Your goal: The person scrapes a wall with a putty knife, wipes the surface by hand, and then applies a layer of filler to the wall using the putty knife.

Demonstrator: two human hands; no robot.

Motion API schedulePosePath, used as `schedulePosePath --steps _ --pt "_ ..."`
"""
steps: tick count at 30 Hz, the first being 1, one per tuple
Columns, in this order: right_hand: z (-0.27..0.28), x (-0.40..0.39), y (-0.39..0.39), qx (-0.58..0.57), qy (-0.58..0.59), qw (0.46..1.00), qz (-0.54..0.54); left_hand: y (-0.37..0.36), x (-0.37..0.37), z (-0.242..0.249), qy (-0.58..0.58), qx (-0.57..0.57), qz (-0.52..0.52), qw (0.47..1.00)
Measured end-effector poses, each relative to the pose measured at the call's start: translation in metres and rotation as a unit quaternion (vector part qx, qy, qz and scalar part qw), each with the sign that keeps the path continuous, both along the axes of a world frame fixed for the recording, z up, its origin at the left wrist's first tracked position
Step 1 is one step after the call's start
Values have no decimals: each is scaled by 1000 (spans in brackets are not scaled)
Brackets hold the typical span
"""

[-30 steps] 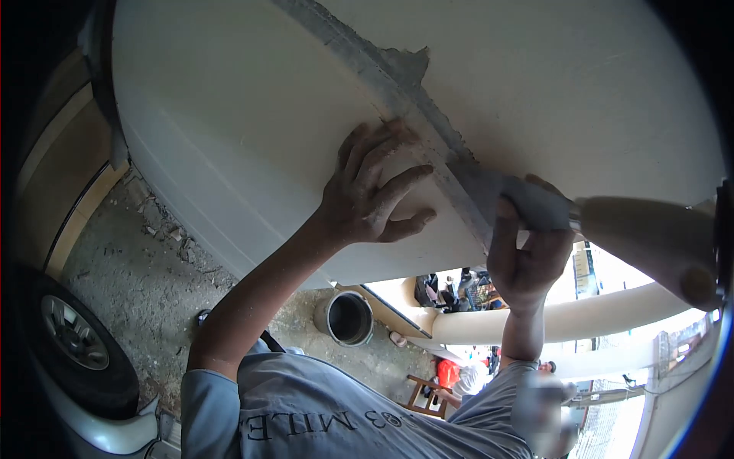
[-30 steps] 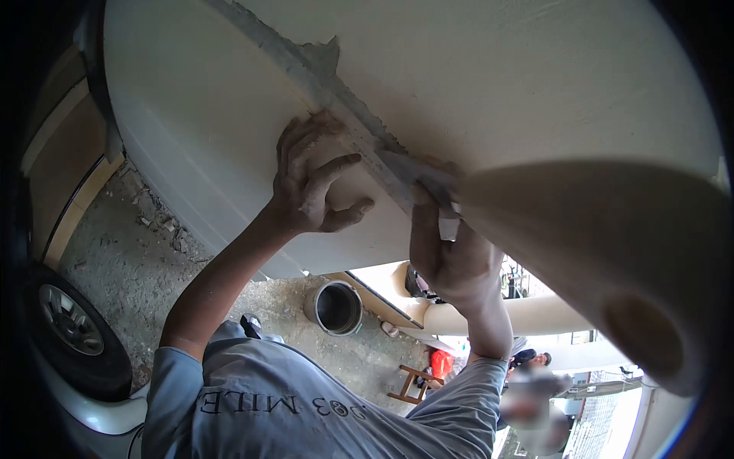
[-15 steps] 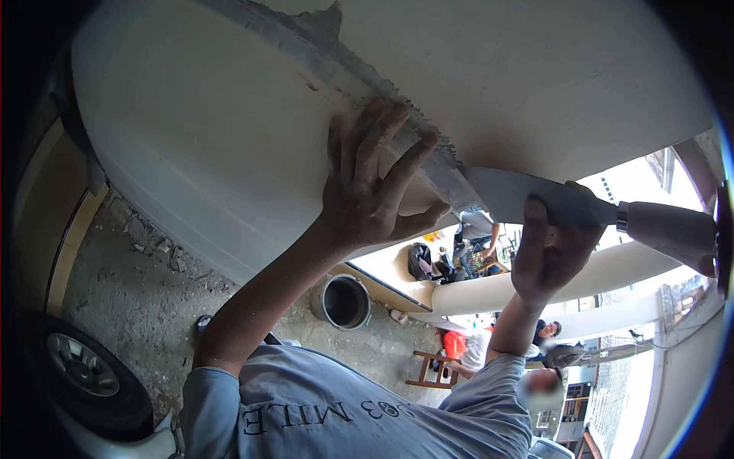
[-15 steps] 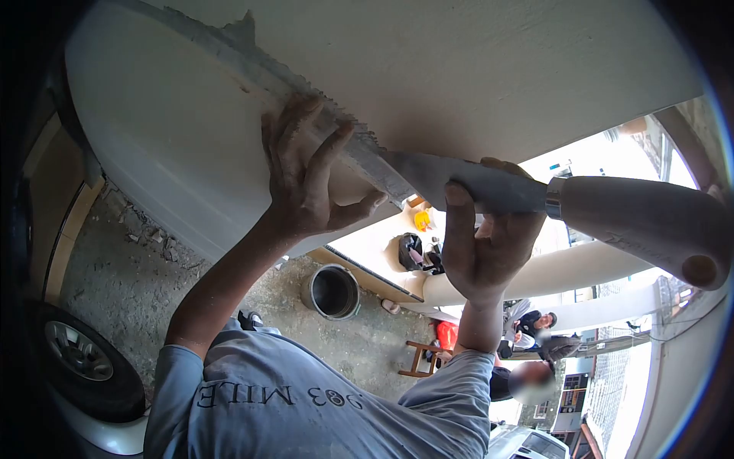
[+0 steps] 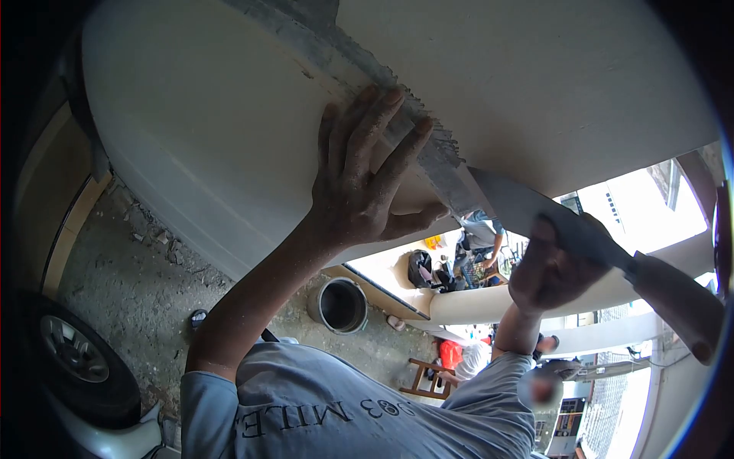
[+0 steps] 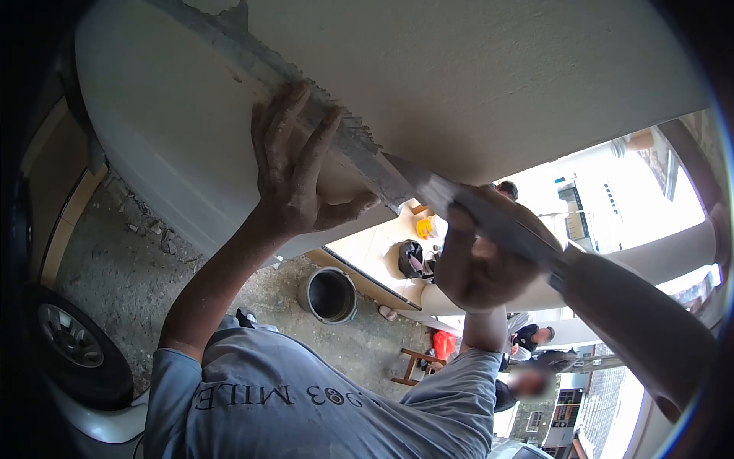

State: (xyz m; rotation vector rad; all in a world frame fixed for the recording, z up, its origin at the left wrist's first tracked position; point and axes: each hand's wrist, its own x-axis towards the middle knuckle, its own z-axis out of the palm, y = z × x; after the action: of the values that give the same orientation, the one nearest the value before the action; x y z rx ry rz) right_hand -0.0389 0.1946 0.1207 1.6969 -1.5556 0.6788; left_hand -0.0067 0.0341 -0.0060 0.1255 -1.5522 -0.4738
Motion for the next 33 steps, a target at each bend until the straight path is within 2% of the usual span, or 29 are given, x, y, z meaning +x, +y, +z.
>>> schedulePosePath --steps 3,7,9,11,12,13,16,20,23,24,30,33 --pt "-2 -4 -2 29 55 998 -25 -1 1 2 -7 -16 12 1000" --pt "-3 -3 5 28 31 998 -51 -2 -1 -1 -2 -21 20 1000" --pt "2 -3 10 35 32 999 -11 -3 -3 -1 8 -19 15 1000" --pt "4 1 17 -24 -10 1000 18 -2 -1 0 2 -23 20 1000" --pt "1 5 21 -96 -59 994 -4 -2 -1 0 -2 -23 17 1000" --pt "0 9 14 -167 -113 979 33 -2 0 0 -8 -22 15 1000" --pt "-7 5 38 -137 -124 980 -73 -1 2 1 -17 -20 23 999" --pt "-37 13 59 -107 -191 975 -49 -1 1 1 -6 -30 26 999" --pt "-62 17 75 -84 -256 962 -43 1 5 2 -49 -38 30 998" --pt "-67 17 78 -92 -254 960 -67 4 4 1 -55 -37 26 997" --pt "-63 14 85 -122 -290 949 9 26 6 0 -96 -63 -7 993" --pt "-62 15 77 -139 -267 953 -26 10 8 3 -74 -66 -12 995"
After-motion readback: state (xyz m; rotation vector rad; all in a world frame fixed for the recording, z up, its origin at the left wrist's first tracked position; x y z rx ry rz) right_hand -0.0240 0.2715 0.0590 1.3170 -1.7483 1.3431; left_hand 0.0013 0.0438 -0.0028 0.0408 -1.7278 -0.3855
